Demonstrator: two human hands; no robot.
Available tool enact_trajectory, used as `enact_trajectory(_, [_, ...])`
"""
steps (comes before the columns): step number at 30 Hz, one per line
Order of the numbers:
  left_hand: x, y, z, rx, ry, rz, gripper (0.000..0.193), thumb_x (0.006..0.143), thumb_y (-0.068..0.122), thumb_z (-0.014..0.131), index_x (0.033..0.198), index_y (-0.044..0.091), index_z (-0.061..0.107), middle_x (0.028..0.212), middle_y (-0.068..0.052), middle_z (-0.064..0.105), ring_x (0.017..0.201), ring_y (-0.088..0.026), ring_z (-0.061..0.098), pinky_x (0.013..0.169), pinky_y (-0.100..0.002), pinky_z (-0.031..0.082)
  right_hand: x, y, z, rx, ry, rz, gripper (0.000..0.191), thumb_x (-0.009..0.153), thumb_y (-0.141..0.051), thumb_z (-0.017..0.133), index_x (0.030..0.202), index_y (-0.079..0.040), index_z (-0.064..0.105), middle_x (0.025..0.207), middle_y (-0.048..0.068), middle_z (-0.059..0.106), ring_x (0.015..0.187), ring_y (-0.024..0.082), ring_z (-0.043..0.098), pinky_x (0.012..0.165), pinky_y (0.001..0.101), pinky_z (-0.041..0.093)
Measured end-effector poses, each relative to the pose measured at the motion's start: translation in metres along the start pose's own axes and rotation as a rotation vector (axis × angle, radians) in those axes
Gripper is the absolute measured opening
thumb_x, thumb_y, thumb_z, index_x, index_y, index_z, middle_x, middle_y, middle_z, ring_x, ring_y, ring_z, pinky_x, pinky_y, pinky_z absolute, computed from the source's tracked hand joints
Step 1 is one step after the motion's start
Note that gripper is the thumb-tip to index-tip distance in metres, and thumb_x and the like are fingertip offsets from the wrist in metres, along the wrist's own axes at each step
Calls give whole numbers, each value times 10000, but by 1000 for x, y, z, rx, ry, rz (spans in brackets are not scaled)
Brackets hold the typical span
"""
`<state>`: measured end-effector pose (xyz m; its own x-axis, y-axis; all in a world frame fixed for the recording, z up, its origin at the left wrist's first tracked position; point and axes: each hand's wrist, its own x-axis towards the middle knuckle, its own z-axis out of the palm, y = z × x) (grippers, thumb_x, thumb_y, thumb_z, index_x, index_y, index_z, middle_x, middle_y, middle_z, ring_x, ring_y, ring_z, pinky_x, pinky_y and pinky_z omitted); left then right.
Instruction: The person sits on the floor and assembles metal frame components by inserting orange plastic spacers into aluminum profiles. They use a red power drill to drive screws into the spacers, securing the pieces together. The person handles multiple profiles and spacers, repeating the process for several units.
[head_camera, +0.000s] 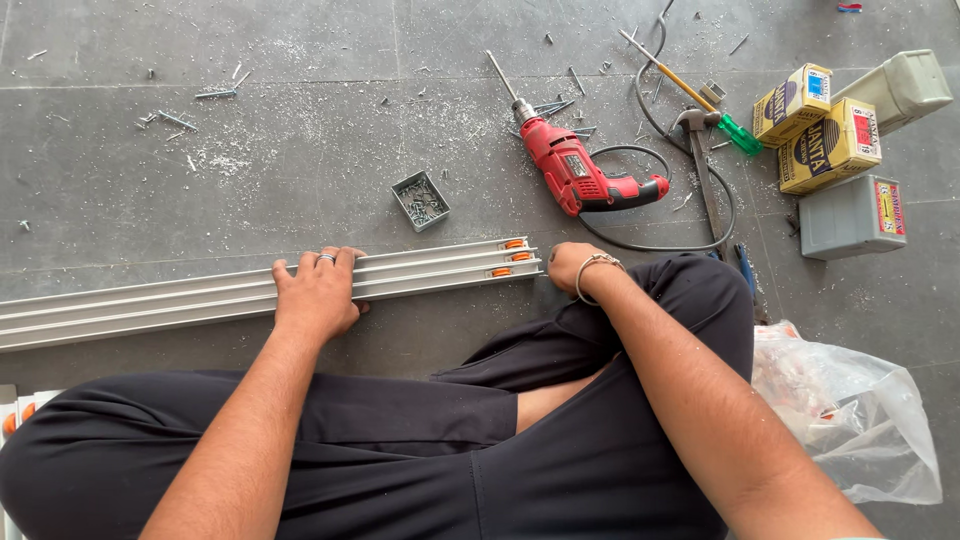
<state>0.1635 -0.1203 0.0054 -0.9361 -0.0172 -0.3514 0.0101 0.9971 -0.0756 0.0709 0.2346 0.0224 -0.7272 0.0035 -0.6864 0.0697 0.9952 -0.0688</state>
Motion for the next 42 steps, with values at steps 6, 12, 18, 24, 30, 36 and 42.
enact_trajectory(6, [1, 1, 4, -11, -2, -5, 788, 844, 478, 775, 1488, 239, 389, 1485, -19, 492, 1393, -233, 432, 1121, -647, 258, -2, 3, -1, -68, 122, 114, 367, 897, -165, 580, 1204, -46, 743, 1264, 207, 692, 1178, 369, 676, 976, 451, 549])
enact_trajectory(12, [1, 0, 3, -21, 3, -2, 801, 827, 470, 791, 1483, 236, 396, 1485, -24, 492, 1390, -237, 433, 1111, -640, 263, -13, 13, -15, 888, 105, 7, 250, 938, -161, 611, 1137, -73, 735, 1037, 143, 780, 930, 293, 755, 785, 427, 611])
enact_trajectory(18, [-1, 3, -5, -44, -8, -14, 811, 809, 451, 809, 1491, 269, 412, 1486, -5, 506, 1410, -234, 438, 1132, -635, 265, -4, 36, -17, 1445, 266, -200, 264, 925, -74, 600, 1167, -65, 706, 943, 65, 778, 792, 225, 742, 700, 377, 644])
enact_trajectory(24, [-4, 6, -21, -134, -33, -28, 898, 749, 594, 801, 1505, 320, 401, 1483, -36, 472, 1417, -247, 389, 1134, -648, 203, 2, 25, -12, 898, 486, -233, 290, 977, -305, 682, 1103, -60, 771, 957, 98, 775, 834, 262, 742, 763, 375, 586])
enact_trajectory(30, [7, 18, -28, -508, 190, 16, 629, 856, 590, 709, 1386, 293, 549, 1383, -31, 586, 1322, -265, 504, 1116, -581, 275, 24, 42, -60, -71, 819, -487, 961, 649, -341, 927, 1452, -127, 445, 1397, 264, 518, 1237, 470, 546, 1037, 507, 427])
enact_trajectory(36, [63, 65, -32, -531, 352, -35, 353, 889, 406, 714, 1227, 312, 669, 1263, 8, 666, 1266, -245, 560, 1094, -518, 330, 54, 46, -59, -106, 645, -497, 1152, 616, -270, 884, 1562, -199, 231, 1422, 246, 493, 1225, 464, 564, 1051, 512, 431])
enact_trajectory(42, [127, 99, -48, -385, 508, -30, 336, 850, 347, 740, 1174, 275, 691, 1251, 21, 669, 1267, -230, 529, 1062, -580, 321, 70, 36, -58, -97, 705, -434, 1013, 701, -152, 783, 1578, -231, 282, 1405, 235, 509, 1110, 455, 619, 983, 505, 488])
